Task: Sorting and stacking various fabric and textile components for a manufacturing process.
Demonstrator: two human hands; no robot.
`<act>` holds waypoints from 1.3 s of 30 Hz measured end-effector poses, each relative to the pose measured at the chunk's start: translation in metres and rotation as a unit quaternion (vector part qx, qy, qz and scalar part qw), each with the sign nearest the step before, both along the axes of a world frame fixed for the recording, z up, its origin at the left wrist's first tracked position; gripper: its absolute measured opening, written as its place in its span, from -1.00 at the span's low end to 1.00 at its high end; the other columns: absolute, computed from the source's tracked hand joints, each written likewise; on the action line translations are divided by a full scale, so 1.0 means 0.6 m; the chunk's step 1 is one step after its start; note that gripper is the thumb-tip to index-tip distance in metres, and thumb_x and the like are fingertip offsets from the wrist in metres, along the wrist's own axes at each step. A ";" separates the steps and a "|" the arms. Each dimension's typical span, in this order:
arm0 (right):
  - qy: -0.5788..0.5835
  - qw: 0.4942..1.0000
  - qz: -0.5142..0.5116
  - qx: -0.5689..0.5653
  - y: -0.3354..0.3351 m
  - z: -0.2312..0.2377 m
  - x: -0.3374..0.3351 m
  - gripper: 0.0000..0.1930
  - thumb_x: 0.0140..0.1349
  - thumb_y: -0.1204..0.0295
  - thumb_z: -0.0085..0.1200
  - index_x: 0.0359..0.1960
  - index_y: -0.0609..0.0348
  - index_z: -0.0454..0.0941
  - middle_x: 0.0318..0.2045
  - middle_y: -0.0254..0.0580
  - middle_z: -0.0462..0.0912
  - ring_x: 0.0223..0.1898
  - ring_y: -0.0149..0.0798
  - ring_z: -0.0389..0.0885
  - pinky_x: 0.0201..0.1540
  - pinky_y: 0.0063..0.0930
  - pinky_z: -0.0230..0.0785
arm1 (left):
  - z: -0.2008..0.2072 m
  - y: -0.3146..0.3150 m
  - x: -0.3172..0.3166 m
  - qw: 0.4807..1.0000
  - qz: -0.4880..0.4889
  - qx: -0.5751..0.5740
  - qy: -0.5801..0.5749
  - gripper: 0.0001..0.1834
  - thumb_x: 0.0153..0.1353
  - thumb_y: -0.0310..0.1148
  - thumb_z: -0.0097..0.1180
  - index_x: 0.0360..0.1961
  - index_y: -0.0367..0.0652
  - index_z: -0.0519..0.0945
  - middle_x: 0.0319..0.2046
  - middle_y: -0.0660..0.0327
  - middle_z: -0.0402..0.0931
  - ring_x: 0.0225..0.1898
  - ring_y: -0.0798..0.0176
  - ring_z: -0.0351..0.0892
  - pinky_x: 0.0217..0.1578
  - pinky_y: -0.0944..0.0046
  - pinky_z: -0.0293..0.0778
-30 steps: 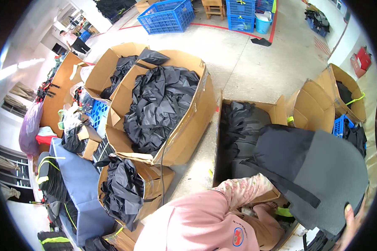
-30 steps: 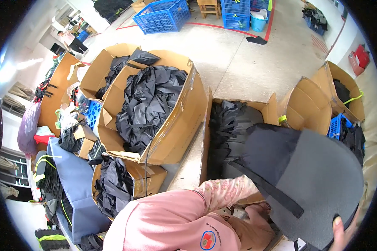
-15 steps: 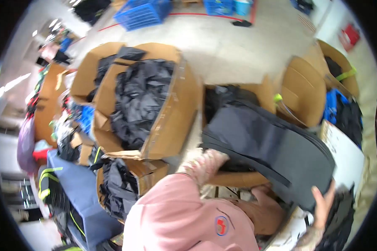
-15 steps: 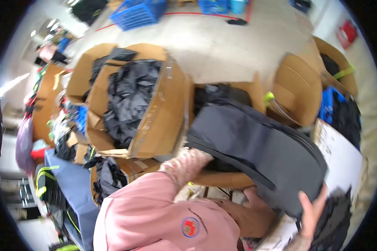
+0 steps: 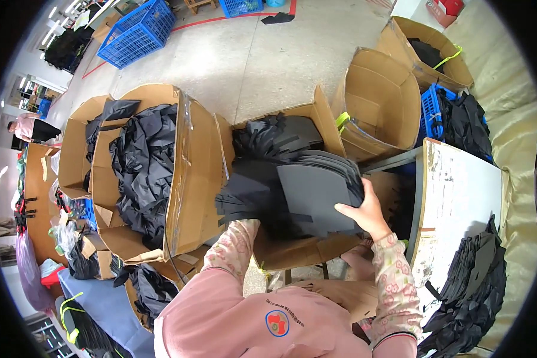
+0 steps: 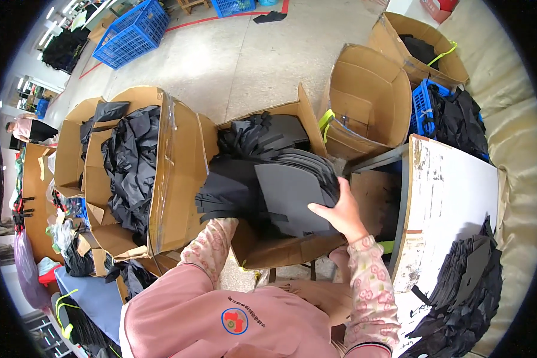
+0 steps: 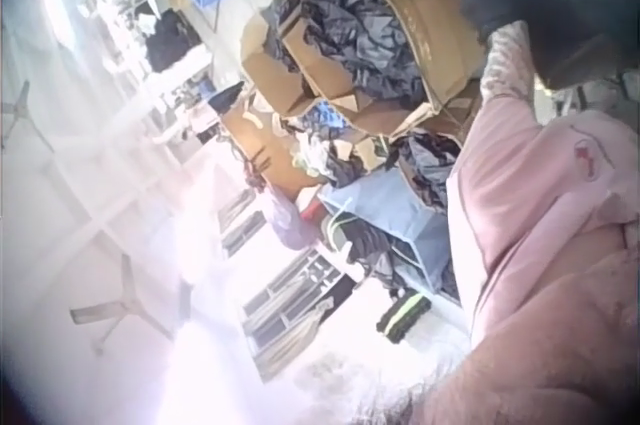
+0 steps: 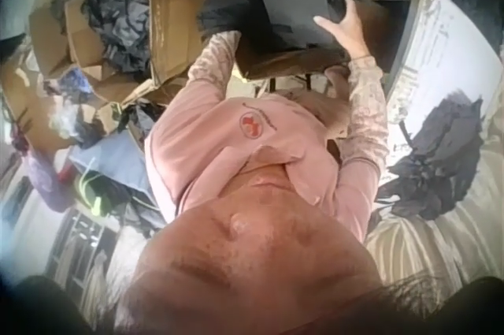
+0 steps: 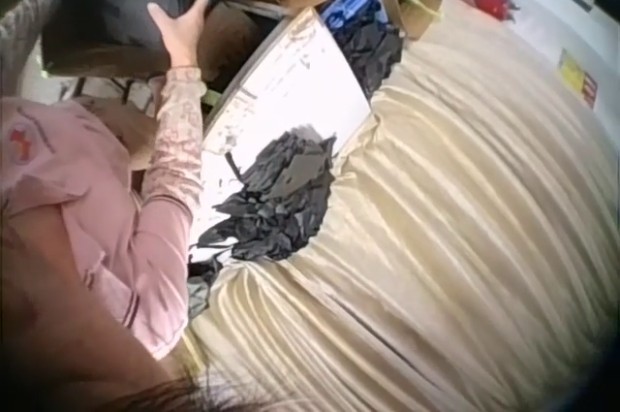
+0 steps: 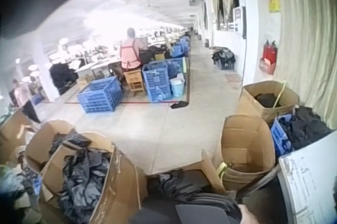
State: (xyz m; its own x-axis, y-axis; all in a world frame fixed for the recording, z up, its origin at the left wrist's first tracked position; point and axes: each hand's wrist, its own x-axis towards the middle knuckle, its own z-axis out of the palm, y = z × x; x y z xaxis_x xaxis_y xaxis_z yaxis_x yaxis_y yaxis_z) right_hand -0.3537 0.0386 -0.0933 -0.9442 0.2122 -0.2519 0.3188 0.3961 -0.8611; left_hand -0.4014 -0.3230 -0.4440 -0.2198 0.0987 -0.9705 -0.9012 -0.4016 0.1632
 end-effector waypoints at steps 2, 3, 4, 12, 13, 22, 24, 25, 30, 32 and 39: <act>-0.011 0.999 0.023 -0.024 -0.002 -0.035 -0.035 -0.03 -0.20 0.21 0.45 0.24 0.29 0.15 0.05 0.13 0.48 0.13 -0.03 0.45 0.20 -0.30 0.24 | -0.036 0.037 -0.017 0.999 0.018 -0.048 -0.003 -0.47 0.22 -0.03 0.12 0.08 -0.19 0.49 -0.08 0.12 0.56 -0.08 0.11 0.52 -0.03 0.20 0.41; -0.022 0.998 0.037 -0.044 0.005 -0.058 -0.048 0.01 -0.19 0.21 0.46 0.27 0.28 0.10 0.11 0.17 0.43 0.19 0.00 0.39 0.24 -0.29 0.19 | -0.050 0.016 -0.020 0.998 0.019 -0.067 -0.006 -0.47 0.21 -0.03 0.12 0.07 -0.19 0.49 -0.09 0.12 0.56 -0.08 0.11 0.52 -0.03 0.20 0.41; -0.080 0.995 0.050 0.010 0.014 -0.097 -0.061 0.11 -0.19 0.20 0.46 0.34 0.26 -0.05 0.25 0.21 0.24 0.32 0.03 0.19 0.33 -0.26 0.06 | -0.071 -0.003 -0.012 0.996 0.023 -0.091 -0.012 -0.47 0.21 -0.03 0.13 0.07 -0.19 0.50 -0.09 0.12 0.56 -0.08 0.11 0.52 -0.03 0.20 0.41; 0.022 0.997 0.054 0.048 -0.010 -0.162 0.002 -0.39 0.04 0.32 0.29 0.12 0.22 0.35 0.02 0.12 0.51 0.06 0.06 0.48 0.14 -0.20 0.30 | -0.135 -0.005 0.030 0.951 0.082 -0.298 0.005 -0.46 0.19 -0.01 0.14 0.04 -0.20 0.53 -0.12 0.11 0.58 -0.09 0.09 0.52 -0.04 0.21 0.41; -0.080 0.996 0.042 0.015 -0.003 -0.147 0.039 -0.43 0.04 0.35 0.29 0.10 0.20 0.38 -0.06 0.07 0.57 -0.06 -0.03 0.57 0.02 -0.26 0.40 | -0.110 0.029 0.084 0.956 0.063 -0.287 -0.008 -0.46 0.19 -0.01 0.14 0.04 -0.20 0.53 -0.12 0.11 0.58 -0.09 0.09 0.52 -0.04 0.21 0.41; -0.163 0.983 -0.047 -0.066 -0.030 -0.061 0.318 -0.64 0.12 0.46 0.21 -0.05 0.29 0.47 -0.18 0.00 0.61 -0.26 -0.09 0.64 -0.16 -0.37 0.48 | 0.015 0.145 0.090 0.841 -0.241 -0.380 0.302 -0.50 0.09 -0.19 0.24 0.03 -0.17 0.50 -0.17 -0.06 0.54 -0.10 0.00 0.52 -0.07 0.10 0.46; -0.148 0.975 -0.138 -0.088 -0.037 -0.032 0.353 -0.70 0.13 0.53 0.16 -0.08 0.31 0.48 -0.23 0.00 0.61 -0.25 -0.07 0.63 -0.14 -0.35 0.47 | 0.037 0.191 0.067 0.786 -0.338 -0.372 0.360 -0.37 0.01 -0.21 0.28 0.13 -0.09 0.42 0.08 -0.12 0.38 0.07 -0.11 0.41 0.08 0.06 0.36; -0.151 0.974 -0.147 -0.084 -0.033 -0.016 0.366 -0.70 0.13 0.53 0.16 -0.08 0.31 0.48 -0.23 0.00 0.61 -0.25 -0.07 0.63 -0.14 -0.35 0.47 | 0.058 0.216 0.060 0.725 -0.396 -0.395 0.402 -0.33 -0.01 -0.23 0.29 0.17 -0.05 0.38 0.16 -0.12 0.28 0.14 -0.15 0.33 0.14 0.05 0.29; 0.032 0.891 -0.134 0.432 0.014 0.057 0.428 -0.75 0.14 0.64 0.03 -0.12 0.25 0.50 -0.02 0.08 0.49 0.07 0.13 0.43 0.14 -0.12 0.28 | 0.139 0.315 0.000 0.413 -0.596 -0.350 0.593 -0.20 -0.01 -0.20 0.26 0.30 0.13 0.23 0.37 -0.02 -0.05 0.37 -0.11 -0.06 0.25 -0.29 -0.02; -0.038 0.871 -0.153 0.465 0.038 0.072 0.434 -0.63 0.17 0.51 0.06 0.04 0.26 0.41 0.19 0.16 0.30 0.26 0.24 0.18 0.29 0.08 -0.01 | 0.138 0.355 -0.019 0.321 -0.653 -0.333 0.600 -0.19 0.03 -0.14 0.24 0.33 0.16 0.19 0.40 0.01 -0.10 0.41 -0.08 -0.14 0.25 -0.37 -0.12; -0.103 0.864 -0.120 0.479 0.075 0.015 0.463 -0.30 0.15 0.23 0.16 0.26 0.25 0.14 0.32 0.20 0.09 0.35 0.25 -0.01 0.35 0.21 -0.26 | 0.063 0.445 -0.083 0.248 -0.831 -0.303 0.395 -0.26 0.23 0.08 -0.05 0.40 0.23 0.05 0.46 0.21 -0.30 0.47 0.04 -0.44 0.18 -0.58 -0.49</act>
State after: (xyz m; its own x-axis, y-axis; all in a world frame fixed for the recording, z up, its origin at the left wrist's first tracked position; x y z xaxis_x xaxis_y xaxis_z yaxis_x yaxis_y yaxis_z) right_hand -0.0759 0.0837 -0.0842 -0.8009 0.5988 -0.0094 0.5970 0.7971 -0.0906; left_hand -0.4511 -0.0557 -0.4059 -0.5085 0.5784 -0.6379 0.6698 0.7312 0.1292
